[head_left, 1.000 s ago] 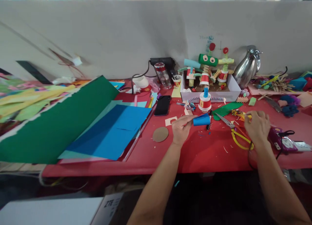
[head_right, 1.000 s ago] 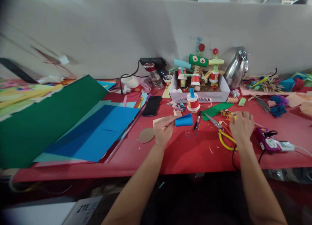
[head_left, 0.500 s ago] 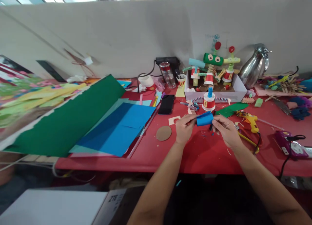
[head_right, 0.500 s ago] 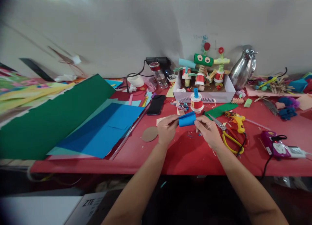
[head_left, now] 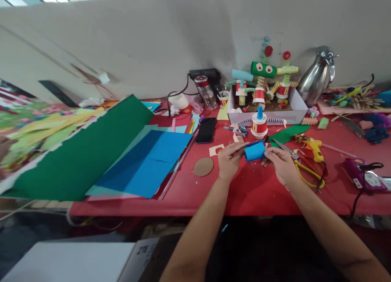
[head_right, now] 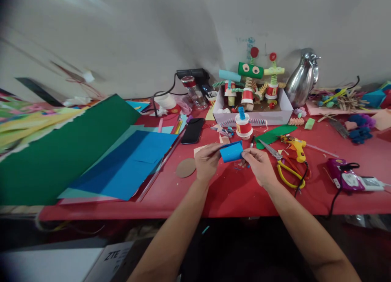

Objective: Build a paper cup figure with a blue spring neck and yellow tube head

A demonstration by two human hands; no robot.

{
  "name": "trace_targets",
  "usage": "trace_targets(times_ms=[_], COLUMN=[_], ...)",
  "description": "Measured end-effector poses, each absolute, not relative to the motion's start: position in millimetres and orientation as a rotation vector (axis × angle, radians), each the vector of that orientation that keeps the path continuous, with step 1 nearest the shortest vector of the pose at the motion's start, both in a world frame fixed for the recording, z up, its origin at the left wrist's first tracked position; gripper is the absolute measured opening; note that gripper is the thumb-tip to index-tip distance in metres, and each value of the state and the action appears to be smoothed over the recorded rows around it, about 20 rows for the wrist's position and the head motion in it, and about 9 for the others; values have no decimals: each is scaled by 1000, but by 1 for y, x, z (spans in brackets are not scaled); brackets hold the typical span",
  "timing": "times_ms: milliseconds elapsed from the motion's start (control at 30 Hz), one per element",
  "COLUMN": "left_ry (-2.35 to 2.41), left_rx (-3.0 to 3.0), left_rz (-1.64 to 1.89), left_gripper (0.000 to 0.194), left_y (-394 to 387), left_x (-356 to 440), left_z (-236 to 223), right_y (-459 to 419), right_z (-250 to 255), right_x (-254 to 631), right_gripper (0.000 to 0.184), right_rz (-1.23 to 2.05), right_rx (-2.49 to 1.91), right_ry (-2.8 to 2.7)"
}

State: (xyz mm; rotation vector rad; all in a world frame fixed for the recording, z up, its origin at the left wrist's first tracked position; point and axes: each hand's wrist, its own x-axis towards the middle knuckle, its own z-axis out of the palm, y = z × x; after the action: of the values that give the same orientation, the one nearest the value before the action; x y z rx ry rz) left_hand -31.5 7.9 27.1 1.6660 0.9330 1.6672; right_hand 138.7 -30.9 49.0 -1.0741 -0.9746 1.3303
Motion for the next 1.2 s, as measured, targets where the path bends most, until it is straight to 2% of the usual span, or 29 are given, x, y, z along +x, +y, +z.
trace_targets(times_ms=[267,600,767,1200], left_ry=[980,935,861,897], left_rx=[1672,1892,2051,2217], left_rz=[1639,1615,1609,1630], left_gripper=[21,23,30,20], left_y=[9,7,5,2], left_x=[-29,-28,-30,-31], left_z=[23,25,26,27], right_y=[-29,-27,-28,-31], right_z=[58,60,59,54], right_x=[136,135,139,141], right_gripper=[20,24,25,23], right_rz=[1463,1450,1415,1341], right_rx=[-1182,-1163,-1117,-1023], right_ry=[-834,-774,-783,-890])
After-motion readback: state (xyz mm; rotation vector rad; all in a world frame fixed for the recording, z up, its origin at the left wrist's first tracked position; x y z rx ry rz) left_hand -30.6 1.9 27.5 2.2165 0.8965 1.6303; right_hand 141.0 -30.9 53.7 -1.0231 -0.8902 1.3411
